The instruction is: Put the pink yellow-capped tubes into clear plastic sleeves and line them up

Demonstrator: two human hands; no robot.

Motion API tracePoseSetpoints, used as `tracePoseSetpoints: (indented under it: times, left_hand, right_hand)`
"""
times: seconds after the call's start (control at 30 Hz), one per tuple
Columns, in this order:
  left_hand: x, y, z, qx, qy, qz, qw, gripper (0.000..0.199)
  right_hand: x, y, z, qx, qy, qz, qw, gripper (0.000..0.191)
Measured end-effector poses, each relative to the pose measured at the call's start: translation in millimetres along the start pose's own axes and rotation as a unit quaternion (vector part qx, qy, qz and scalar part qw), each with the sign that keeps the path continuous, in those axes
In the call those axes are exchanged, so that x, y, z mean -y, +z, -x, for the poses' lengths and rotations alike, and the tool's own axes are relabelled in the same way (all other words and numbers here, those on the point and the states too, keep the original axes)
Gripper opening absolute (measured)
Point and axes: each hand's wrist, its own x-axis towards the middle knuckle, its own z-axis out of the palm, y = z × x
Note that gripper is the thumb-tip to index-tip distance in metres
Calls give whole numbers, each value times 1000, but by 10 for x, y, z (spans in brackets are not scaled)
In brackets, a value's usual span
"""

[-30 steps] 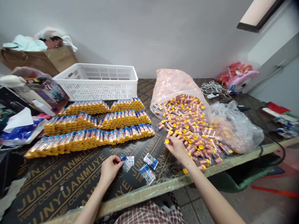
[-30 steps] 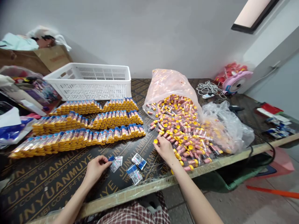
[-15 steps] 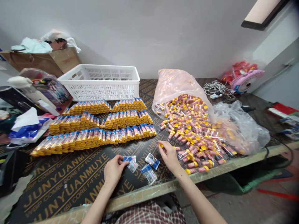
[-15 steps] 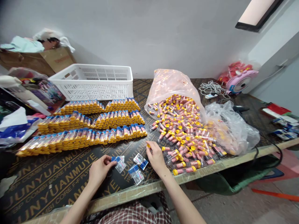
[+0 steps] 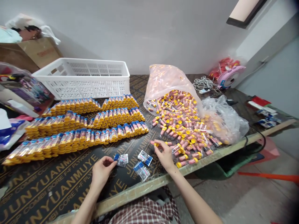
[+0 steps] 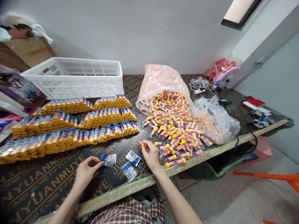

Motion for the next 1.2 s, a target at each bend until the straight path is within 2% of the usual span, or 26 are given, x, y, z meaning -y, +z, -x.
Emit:
tracePoseSetpoints:
  times: [0.07, 0.17, 0.3, 0.4, 0.5, 0.57, 0.63, 0.67, 0.73, 0.83, 0.9, 0.97, 1.2]
  left_hand:
    - [-3, 27, 5, -3, -5, 35, 999, 31]
    - [-1, 69, 14, 17, -1, 10, 1000, 29]
    - [18, 99, 55, 35, 63, -80, 994, 14]
    - [18, 112, 96, 29, 125, -148, 981, 10]
    - [-21, 131, 111, 10, 162, -124, 979, 8]
    - [-77, 145, 103, 1, 122, -36, 992, 9]
    - [-151, 158, 82, -13, 34, 96, 995, 13]
    - [-190, 162, 68, -21, -10, 172, 985, 16]
    - [-266, 162, 37, -17, -99, 311, 945, 25]
    - [-353, 146, -3, -3, -182, 434, 882, 30]
    - [-387, 131, -10, -5, -206, 480, 853, 27]
    - [-402, 120, -4, -11, -217, 504, 836, 24]
    - [-366, 137, 17, -36, -225, 514, 827, 31]
  right_hand:
    - [82, 11, 14, 4, 0, -6, 1000, 22]
    - [194, 48, 35, 17, -7, -22, 1000, 22]
    - [289, 105, 54, 28, -14, -52, 998, 22]
    - [332, 131, 67, 33, -15, -63, 997, 21]
    - [370, 139, 84, 41, -16, -65, 997, 20]
    - [400, 140, 102, 46, -16, -70, 996, 20]
    - [434, 144, 126, 49, -10, -90, 995, 21]
    - [450, 149, 141, 51, -5, -104, 993, 21]
    - [480, 167, 173, 58, 4, -130, 990, 21]
    - [511, 209, 223, 71, 0, -157, 985, 21]
    - [527, 237, 258, 77, -8, -165, 983, 20]
    - [541, 258, 291, 81, -15, -164, 983, 20]
    - [566, 287, 353, 90, -72, -108, 987, 26]
